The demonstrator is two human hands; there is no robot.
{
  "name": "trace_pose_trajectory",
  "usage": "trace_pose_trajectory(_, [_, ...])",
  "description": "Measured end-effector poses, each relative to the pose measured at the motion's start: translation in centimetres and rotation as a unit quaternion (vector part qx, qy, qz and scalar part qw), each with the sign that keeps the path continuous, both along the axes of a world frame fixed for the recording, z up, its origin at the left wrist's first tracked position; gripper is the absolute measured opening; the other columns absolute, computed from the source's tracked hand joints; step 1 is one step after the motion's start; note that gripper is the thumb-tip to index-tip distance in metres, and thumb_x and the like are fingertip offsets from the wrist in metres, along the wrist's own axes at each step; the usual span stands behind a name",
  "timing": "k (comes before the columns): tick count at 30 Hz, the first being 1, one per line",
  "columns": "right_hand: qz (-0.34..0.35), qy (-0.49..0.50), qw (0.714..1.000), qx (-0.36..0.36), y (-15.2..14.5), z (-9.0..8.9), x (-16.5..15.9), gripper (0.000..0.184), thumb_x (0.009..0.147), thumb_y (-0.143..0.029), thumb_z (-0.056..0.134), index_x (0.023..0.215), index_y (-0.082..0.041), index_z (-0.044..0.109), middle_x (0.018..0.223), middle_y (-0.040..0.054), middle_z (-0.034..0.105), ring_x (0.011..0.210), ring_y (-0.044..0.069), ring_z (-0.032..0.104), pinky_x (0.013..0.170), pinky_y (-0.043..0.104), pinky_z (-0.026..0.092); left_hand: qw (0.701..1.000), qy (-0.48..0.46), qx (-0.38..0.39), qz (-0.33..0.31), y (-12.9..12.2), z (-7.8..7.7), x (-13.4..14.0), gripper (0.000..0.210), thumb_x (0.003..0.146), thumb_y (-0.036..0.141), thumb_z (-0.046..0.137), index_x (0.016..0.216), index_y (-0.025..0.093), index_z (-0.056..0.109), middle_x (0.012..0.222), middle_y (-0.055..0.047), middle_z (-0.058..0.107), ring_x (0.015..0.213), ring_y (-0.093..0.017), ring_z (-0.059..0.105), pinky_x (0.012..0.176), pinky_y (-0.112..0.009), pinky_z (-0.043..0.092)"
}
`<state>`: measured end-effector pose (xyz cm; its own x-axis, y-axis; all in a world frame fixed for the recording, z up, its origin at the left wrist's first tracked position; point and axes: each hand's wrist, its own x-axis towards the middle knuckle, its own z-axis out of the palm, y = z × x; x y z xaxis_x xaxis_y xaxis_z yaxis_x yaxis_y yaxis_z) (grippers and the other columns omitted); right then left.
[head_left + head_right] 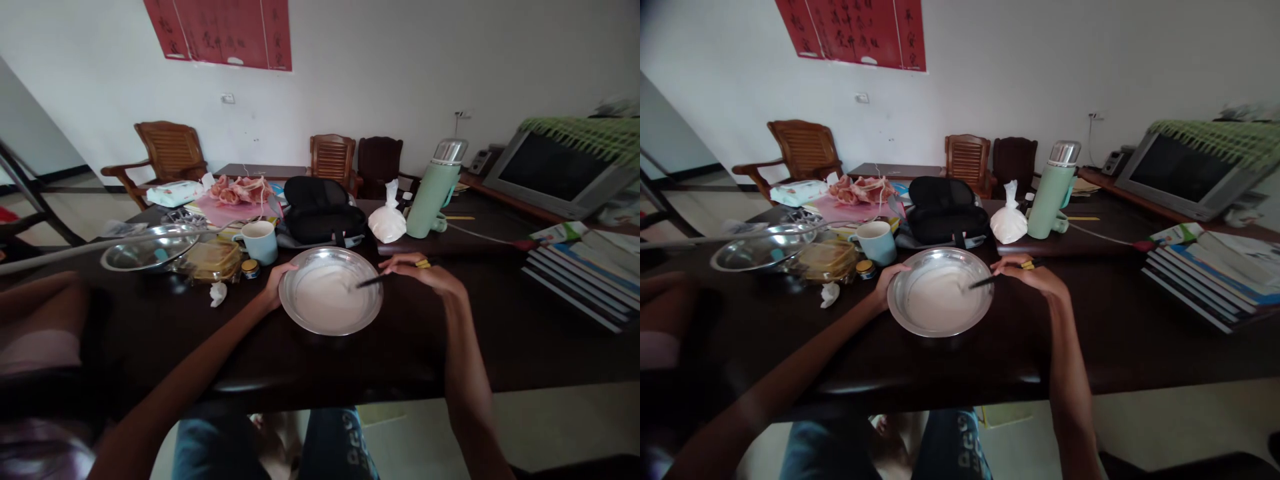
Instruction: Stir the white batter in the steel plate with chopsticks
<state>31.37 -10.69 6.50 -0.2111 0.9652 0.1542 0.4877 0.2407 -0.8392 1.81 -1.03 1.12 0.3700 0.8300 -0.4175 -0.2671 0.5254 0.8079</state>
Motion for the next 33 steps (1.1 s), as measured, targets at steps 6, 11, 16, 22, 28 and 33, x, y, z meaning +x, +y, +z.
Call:
trace_pose_trajectory(6, [0.057, 0.001, 0.998, -0.015, 0.6, -0.5, -1.6, 0.022, 0.082, -0.038, 0.057, 0.089, -0.023, 0.071, 0.104, 0.0030, 0.071, 0.111, 0.025, 0.059, 0.103, 0.042, 0.041, 1.000, 0.010, 0.010, 0.015, 0.0, 0.1, 0.0, 0.020, 0.072, 0.017, 0.050, 0.069, 0.012, 0.069, 0.053, -0.005, 0.067, 0.050, -0.018, 0.059, 0.054, -0.028, 0.047])
trace_pose_trajectory(11, [-0.044, 0.018, 0.999, -0.018, 0.2, -0.1, 0.1, 0.020, 0.079, -0.036, 0.059, 0.074, -0.020, 0.071, 0.104, 0.0056, 0.071, 0.108, 0.027, 0.060, 0.103, 0.046, 0.039, 1.000, -0.007, 0.005, -0.008, 0.0, 0.0, -0.1, 0.021, 0.073, 0.020, 0.050, 0.075, 0.012, 0.070, 0.057, -0.006, 0.068, 0.054, -0.020, 0.061, 0.059, -0.031, 0.049])
trace_pose_trajectory(16, [0.067, -0.008, 0.998, -0.013, 0.5, -0.4, -1.6, 0.022, 0.081, -0.037, 0.059, 0.088, -0.022, 0.073, 0.107, 0.0042, 0.071, 0.109, 0.025, 0.061, 0.099, 0.041, 0.044, 1.000, 0.000, 0.011, 0.000, 0.2, -0.3, -0.2, 0.020, 0.070, 0.020, 0.052, 0.074, 0.011, 0.070, 0.055, -0.006, 0.067, 0.052, -0.019, 0.060, 0.058, -0.030, 0.047])
trace_pose_trajectory(22, [-0.040, -0.015, 0.999, 0.033, 0.5, -0.5, 0.4, 0.021, 0.083, -0.035, 0.056, 0.079, -0.021, 0.071, 0.108, 0.0071, 0.070, 0.106, 0.026, 0.062, 0.099, 0.045, 0.043, 1.000, -0.020, 0.008, -0.018, 0.2, -0.3, -0.1, 0.024, 0.070, 0.021, 0.052, 0.084, 0.012, 0.070, 0.061, -0.006, 0.070, 0.056, -0.022, 0.062, 0.061, -0.033, 0.048])
trace_pose_trajectory(28, [0.109, -0.040, 0.992, 0.045, 0.5, -0.6, -2.2, 0.026, 0.087, -0.036, 0.052, 0.095, -0.020, 0.071, 0.109, 0.0059, 0.070, 0.119, 0.025, 0.055, 0.101, 0.041, 0.043, 1.000, -0.009, 0.007, -0.002, -0.1, -0.1, -0.1, 0.023, 0.069, 0.019, 0.052, 0.081, 0.011, 0.070, 0.057, -0.006, 0.068, 0.052, -0.020, 0.060, 0.057, -0.031, 0.047])
trace_pose_trajectory(33, [0.008, -0.052, 0.998, 0.046, 0.2, -0.1, -0.2, 0.023, 0.085, -0.038, 0.054, 0.089, -0.022, 0.071, 0.109, 0.0053, 0.070, 0.110, 0.026, 0.061, 0.099, 0.044, 0.044, 1.000, -0.014, 0.010, -0.015, 0.1, -0.3, -0.2, 0.023, 0.070, 0.021, 0.053, 0.081, 0.011, 0.070, 0.058, -0.006, 0.069, 0.054, -0.021, 0.061, 0.059, -0.032, 0.048])
